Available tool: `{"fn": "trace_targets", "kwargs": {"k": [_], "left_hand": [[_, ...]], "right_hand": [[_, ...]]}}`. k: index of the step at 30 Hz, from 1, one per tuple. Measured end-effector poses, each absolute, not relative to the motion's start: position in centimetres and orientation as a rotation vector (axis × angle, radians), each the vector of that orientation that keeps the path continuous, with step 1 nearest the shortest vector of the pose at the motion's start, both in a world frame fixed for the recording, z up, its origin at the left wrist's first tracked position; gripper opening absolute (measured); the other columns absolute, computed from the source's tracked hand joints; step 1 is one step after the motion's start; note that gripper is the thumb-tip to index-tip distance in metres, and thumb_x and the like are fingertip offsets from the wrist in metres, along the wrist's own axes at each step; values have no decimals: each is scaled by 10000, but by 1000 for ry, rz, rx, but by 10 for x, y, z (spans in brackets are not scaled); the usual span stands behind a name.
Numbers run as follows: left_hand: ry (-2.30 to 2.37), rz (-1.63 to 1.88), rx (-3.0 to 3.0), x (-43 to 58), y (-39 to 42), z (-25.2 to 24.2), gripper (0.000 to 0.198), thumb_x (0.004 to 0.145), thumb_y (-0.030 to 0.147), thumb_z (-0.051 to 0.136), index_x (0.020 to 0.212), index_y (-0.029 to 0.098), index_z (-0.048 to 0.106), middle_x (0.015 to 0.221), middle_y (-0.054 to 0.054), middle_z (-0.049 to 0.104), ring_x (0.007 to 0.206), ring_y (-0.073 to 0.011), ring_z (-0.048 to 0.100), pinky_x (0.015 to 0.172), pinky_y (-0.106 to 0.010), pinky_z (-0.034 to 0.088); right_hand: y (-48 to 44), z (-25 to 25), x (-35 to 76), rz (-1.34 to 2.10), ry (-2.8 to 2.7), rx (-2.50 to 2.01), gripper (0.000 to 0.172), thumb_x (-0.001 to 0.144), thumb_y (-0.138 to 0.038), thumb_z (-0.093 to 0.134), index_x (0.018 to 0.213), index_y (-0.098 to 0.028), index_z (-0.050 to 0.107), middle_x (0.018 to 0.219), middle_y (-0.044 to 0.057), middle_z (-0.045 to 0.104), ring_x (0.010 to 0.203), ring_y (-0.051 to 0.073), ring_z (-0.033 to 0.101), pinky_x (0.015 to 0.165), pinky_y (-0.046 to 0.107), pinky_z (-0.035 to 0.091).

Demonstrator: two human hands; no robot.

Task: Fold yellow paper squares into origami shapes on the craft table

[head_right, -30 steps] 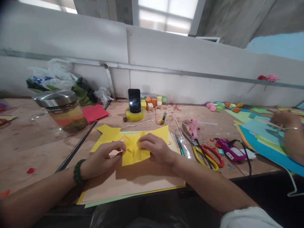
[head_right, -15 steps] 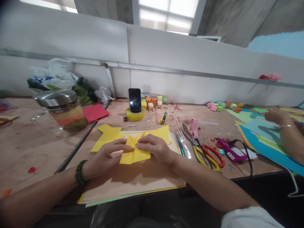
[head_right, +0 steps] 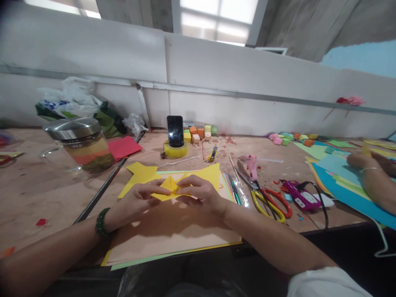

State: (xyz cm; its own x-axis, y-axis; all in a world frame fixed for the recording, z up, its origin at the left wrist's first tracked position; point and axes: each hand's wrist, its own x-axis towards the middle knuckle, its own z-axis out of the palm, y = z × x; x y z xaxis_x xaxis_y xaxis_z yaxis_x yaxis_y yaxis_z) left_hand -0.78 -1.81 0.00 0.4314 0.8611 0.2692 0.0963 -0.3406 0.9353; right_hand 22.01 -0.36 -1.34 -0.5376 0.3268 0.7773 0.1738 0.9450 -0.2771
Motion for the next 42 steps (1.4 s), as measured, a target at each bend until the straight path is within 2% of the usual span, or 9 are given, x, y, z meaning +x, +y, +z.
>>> {"fn": "trace_targets", "kwargs": {"k": [6,11,16,19,24,28,31,39,42], "left_hand": [[863,820,1532,-9,-17,2,296,635,220,766,931,216,768,984,-72,749,896,-245,672,743,-327,542],[814,996,1547,-4,-21,1,245,627,234,792,857,179,726,885,-65,727,859,-218,654,772,-314,533],[834,1095,1539,-2,-23,0,274,597,228,828,695,171,579,697,11,610,663,-129,573,610,-224,498],[836,1118,1570,-4,-21,-4,234,615,229,814,714,165,611,739,-15,648,710,-152,608,671,-251,520],[806,1047,1720,-5,-20,-7,309,686,238,752,993,203,740,1010,-81,731,923,-227,649,856,-362,516],[829,1005,1705,-6,-20,-1,198,695,248,737,888,262,779,975,-51,742,936,-227,637,881,-380,493],[857,1038,1649,-7,-20,3,91,709,299,743,775,251,785,887,-49,734,871,-205,624,863,-355,478],[936,1175,1543,-2,-24,1,167,682,313,770,671,163,696,727,-31,688,699,-157,595,653,-250,477],[938,1240,1570,-1,-24,-3,168,680,301,765,677,158,677,735,-39,682,699,-159,600,636,-242,484]], "right_hand": [[0,-15,222,127,-2154,-358,208,934,-260,550,1113,-197,633,1065,115,601,972,169,621,809,315,554],[0,-16,223,122,-2167,-364,194,932,-268,548,1081,-197,649,1090,120,595,991,181,611,826,334,547],[-1,-14,223,115,-2166,-360,207,937,-283,540,1091,-194,646,1101,125,602,1003,189,612,836,342,547],[-1,-14,222,108,-2159,-349,207,943,-293,530,1089,-195,639,1084,121,606,986,185,617,825,334,551],[-1,-14,221,97,-2165,-322,192,948,-255,519,1083,-183,634,1088,127,601,979,176,606,818,323,552],[-2,-14,221,99,-2176,-312,193,935,-260,545,1091,-189,635,1094,125,602,991,181,605,827,331,551],[-4,-13,220,127,-2165,-330,179,934,-237,548,1081,-202,642,1085,112,605,994,174,612,838,330,549],[-7,-16,210,245,-2004,-442,65,882,-160,607,911,-203,646,1125,93,572,993,170,615,830,311,549],[-7,-18,208,354,-1900,-501,261,842,-155,645,1086,-227,587,1232,113,521,1051,195,599,835,329,549]]}}
